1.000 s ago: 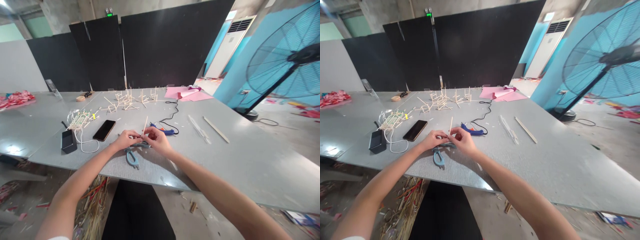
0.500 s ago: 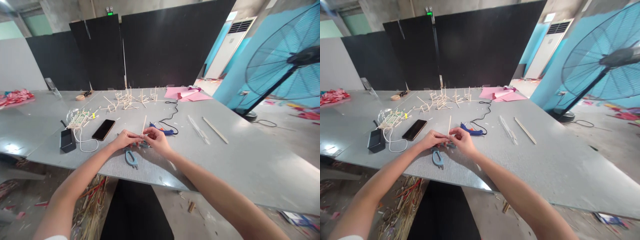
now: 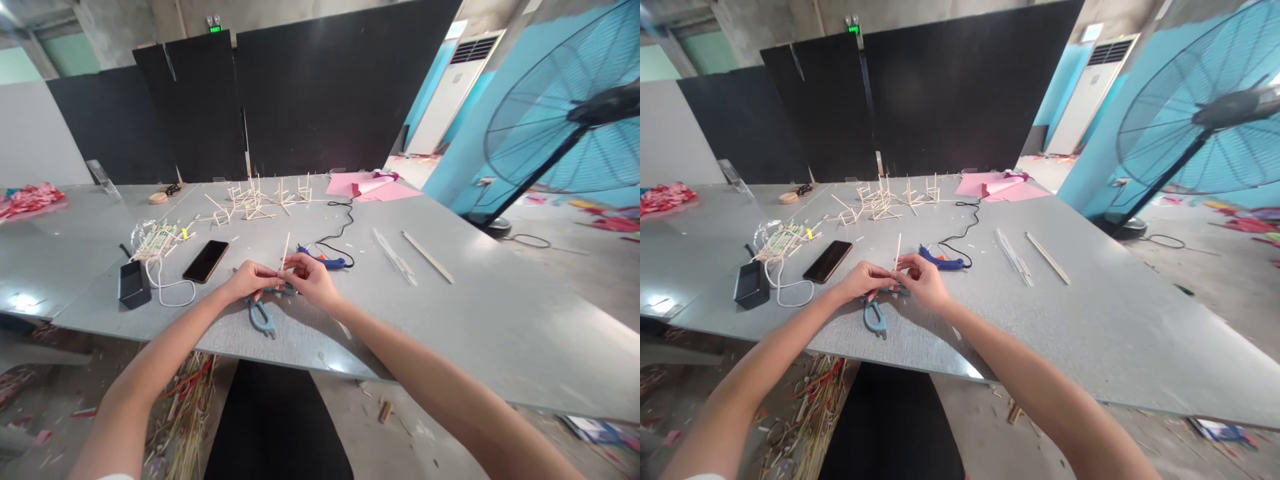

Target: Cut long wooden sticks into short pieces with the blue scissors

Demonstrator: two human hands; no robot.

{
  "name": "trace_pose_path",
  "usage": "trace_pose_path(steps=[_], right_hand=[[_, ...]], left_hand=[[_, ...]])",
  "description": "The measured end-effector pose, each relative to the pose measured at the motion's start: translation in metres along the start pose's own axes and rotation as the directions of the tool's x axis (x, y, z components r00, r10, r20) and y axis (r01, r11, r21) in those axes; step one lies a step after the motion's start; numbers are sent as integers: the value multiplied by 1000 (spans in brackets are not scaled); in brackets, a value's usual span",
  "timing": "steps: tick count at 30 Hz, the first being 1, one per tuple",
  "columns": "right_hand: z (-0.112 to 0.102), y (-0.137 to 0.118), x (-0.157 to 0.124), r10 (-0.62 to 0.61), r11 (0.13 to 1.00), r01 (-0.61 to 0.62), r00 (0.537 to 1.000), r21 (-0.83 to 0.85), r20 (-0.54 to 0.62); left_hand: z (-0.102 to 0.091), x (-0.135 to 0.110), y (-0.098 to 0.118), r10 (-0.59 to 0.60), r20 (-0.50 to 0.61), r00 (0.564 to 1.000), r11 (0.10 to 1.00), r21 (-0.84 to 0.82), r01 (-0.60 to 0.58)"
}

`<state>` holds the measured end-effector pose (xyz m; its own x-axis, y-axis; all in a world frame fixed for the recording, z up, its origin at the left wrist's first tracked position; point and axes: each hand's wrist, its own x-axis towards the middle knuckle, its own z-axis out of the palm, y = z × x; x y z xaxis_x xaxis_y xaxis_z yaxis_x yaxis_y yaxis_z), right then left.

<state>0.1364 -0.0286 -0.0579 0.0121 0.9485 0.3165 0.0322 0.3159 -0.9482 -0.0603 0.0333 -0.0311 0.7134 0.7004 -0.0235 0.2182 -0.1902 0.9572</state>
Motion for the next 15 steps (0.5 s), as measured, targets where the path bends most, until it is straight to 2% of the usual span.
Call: trace_pose_path(steps=[8, 15], right_hand=[[2, -4, 1, -80, 995, 79, 997, -66, -10], [0, -1, 1, -125, 984, 120, 992, -132, -27]], left_hand=[[0, -1, 1, 37, -31, 999, 999, 31, -36], [-3, 2, -7, 54, -34, 998, 998, 40, -53]])
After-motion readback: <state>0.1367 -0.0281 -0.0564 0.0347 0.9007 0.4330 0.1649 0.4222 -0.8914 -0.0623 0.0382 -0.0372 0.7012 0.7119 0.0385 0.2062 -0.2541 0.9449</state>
